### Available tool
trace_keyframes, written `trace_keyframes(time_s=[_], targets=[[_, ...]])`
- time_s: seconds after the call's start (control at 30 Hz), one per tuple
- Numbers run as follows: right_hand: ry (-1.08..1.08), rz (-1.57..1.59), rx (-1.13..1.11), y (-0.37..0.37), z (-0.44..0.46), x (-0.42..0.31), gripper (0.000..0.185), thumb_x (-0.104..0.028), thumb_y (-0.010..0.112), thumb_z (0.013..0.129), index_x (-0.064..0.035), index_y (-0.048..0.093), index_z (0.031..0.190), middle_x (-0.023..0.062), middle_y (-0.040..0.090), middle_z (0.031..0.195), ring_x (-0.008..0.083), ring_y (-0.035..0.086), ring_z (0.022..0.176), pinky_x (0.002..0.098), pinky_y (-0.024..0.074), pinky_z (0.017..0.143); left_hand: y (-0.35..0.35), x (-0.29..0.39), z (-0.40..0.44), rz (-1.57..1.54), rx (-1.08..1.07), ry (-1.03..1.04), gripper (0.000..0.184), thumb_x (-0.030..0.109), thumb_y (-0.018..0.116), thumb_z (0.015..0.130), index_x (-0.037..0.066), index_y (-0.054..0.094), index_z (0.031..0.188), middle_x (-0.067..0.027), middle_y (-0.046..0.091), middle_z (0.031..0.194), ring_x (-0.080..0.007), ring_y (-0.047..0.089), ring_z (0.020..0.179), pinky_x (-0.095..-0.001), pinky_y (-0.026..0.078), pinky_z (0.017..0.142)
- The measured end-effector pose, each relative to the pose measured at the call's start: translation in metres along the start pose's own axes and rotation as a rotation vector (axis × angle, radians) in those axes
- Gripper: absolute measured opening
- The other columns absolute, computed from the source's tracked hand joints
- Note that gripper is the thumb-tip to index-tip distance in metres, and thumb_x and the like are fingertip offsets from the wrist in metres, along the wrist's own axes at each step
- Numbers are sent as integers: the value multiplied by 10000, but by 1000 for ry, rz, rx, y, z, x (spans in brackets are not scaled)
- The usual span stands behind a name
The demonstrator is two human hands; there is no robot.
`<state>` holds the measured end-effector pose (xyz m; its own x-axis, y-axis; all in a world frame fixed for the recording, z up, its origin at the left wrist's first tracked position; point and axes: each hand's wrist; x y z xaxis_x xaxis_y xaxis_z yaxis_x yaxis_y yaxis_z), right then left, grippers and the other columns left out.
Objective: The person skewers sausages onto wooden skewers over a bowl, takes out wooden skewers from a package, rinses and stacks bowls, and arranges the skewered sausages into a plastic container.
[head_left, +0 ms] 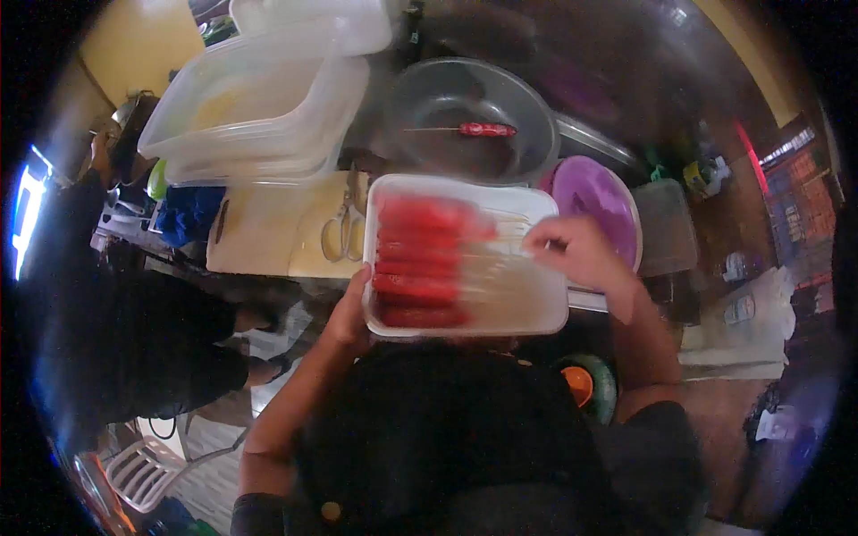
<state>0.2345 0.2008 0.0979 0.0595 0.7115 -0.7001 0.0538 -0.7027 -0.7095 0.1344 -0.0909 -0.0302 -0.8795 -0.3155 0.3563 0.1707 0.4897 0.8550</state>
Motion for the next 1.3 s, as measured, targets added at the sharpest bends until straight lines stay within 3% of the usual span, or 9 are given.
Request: trace_keyframes(time_s=[0.07, 0.13, 0.23, 0.3, 0.57, 0.67, 0.73, 0.93, 1.3], targets=[[-25, -7, -51, 21, -17, -5, 95, -63, 578, 802, -34, 615, 885, 53, 606, 757, 115, 572, 674, 249, 455, 615, 6, 2, -1, 69, 2, 17, 537, 432, 305, 935, 53, 360, 1312, -143, 440, 1302, -301, 461, 1154, -435, 352, 997], [-279, -189, -193, 44, -25, 3, 83, -91, 578, 783, -54, 604, 851, 91, 580, 720, 204, 588, 647, 291, 470, 592, 13, 3, -4, 139, 2, 37, 536, 432, 301, 936, 59, 354, 1317, -145, 439, 1303, -302, 457, 1160, -439, 351, 997], [-363, -526, -105, 74, -31, 26, 66, -118, 580, 743, -63, 569, 779, 107, 532, 668, 276, 575, 637, 355, 472, 561, 19, 3, -8, 95, 95, 0, 544, 439, 305, 933, 61, 342, 1323, -146, 438, 1302, -301, 453, 1169, -440, 347, 1001], [-342, -542, -84, 79, -30, 25, 62, -121, 577, 731, -70, 549, 754, 97, 515, 648, 278, 570, 629, 378, 466, 548, 20, 3, -10, 151, -59, 67, 547, 438, 303, 933, 60, 331, 1328, -144, 437, 1304, -303, 451, 1171, -441, 345, 1002], [-302, -567, -228, 81, -20, 33, 123, -178, 553, 752, -66, 582, 793, 116, 573, 717, 304, 595, 679, 422, 481, 576, 18, 4, -8, 140, -48, 63, 555, 436, 318, 930, 48, 319, 1328, -148, 428, 1308, -300, 439, 1183, -439, 338, 1009], [-334, -531, -116, 60, -14, 0, 87, -157, 579, 702, -80, 559, 666, 92, 562, 651, 292, 578, 633, 412, 472, 553, 18, 3, -7, 131, 16, 53, 567, 447, 327, 926, 47, 319, 1327, -152, 431, 1304, -301, 447, 1175, -439, 347, 1001], [-304, -713, -511, 56, -12, -13, 103, -187, 596, 706, -86, 590, 683, 96, 591, 673, 301, 602, 662, 419, 486, 576, 14, 2, -7, 153, 47, 74, 572, 452, 330, 924, 47, 319, 1327, -154, 433, 1302, -304, 453, 1170, -440, 354, 996], [-116, -793, -518, 70, -13, -5, 120, -205, 627, 676, -104, 643, 738, 116, 627, 703, 302, 629, 689, 406, 499, 586, 14, 3, -9, 162, -49, 85, 565, 452, 324, 928, 47, 327, 1322, -161, 461, 1269, -313, 495, 1119, -444, 391, 962], [-233, -668, -646, 87, 13, 8, 115, -123, 579, 685, -29, 639, 715, 167, 625, 738, 329, 620, 704, 419, 509, 607, -15, -3, 7, 83, 58, 87, 532, 428, 365, 923, 62, 358, 1308, -130, 472, 1263, -296, 490, 1118, -435, 391, 959]])
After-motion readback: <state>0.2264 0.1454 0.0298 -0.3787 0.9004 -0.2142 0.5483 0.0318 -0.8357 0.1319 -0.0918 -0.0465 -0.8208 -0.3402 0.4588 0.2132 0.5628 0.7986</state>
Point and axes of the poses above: each hand's wrist, its own z-axis towards the middle knuckle, its own y-axis out of the palm, x = y × z
